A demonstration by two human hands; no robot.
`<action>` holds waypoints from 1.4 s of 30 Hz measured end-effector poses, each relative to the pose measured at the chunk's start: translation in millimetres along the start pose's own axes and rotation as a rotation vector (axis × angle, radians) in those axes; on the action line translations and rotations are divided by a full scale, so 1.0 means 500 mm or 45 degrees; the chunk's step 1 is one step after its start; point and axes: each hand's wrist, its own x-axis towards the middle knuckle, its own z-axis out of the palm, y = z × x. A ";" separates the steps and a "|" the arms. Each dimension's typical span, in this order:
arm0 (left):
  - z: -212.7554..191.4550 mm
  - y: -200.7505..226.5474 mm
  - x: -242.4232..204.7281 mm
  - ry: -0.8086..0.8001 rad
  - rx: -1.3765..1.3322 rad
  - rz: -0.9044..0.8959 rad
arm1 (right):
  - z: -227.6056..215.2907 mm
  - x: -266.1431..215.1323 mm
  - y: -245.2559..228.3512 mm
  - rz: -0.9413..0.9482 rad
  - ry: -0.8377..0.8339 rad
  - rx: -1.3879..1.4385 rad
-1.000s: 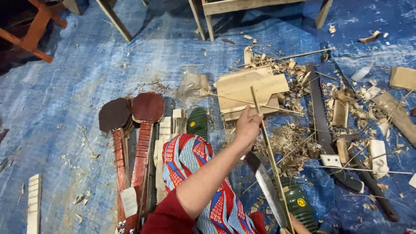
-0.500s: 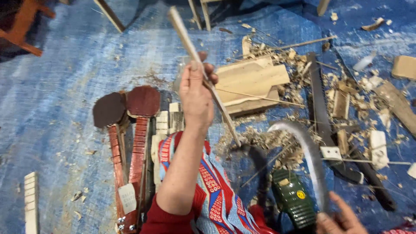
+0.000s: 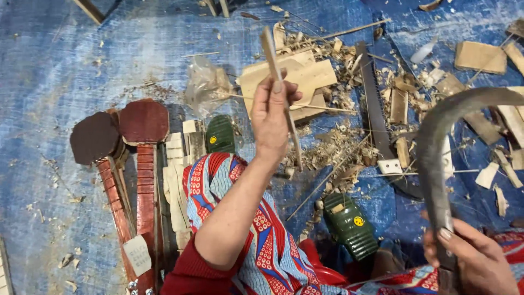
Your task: Carving and shaping wooden parts for a stringed instrument using hand tools
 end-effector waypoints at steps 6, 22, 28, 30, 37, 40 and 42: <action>0.054 -0.045 -0.042 -0.148 0.000 0.071 | -0.041 -0.011 0.013 -0.177 -0.414 0.322; -0.009 -0.112 -0.099 -0.484 0.855 0.009 | -0.105 0.083 0.038 -0.321 -0.859 0.798; 0.009 -0.097 -0.179 -0.865 1.146 0.141 | 0.065 -0.018 -0.095 -0.160 -1.298 0.800; 0.020 -0.139 -0.228 -0.936 1.118 0.312 | 0.082 -0.020 -0.117 -0.153 -1.329 0.805; 0.035 -0.156 -0.294 -1.106 0.864 0.212 | 0.126 -0.009 -0.171 -0.204 -1.204 0.538; -0.090 -0.226 -0.307 -0.721 1.196 -0.027 | 0.085 0.051 -0.114 -0.207 -1.189 0.722; -0.212 -0.270 -0.310 -0.872 1.615 -0.437 | 0.062 0.096 -0.100 -0.180 -1.205 0.744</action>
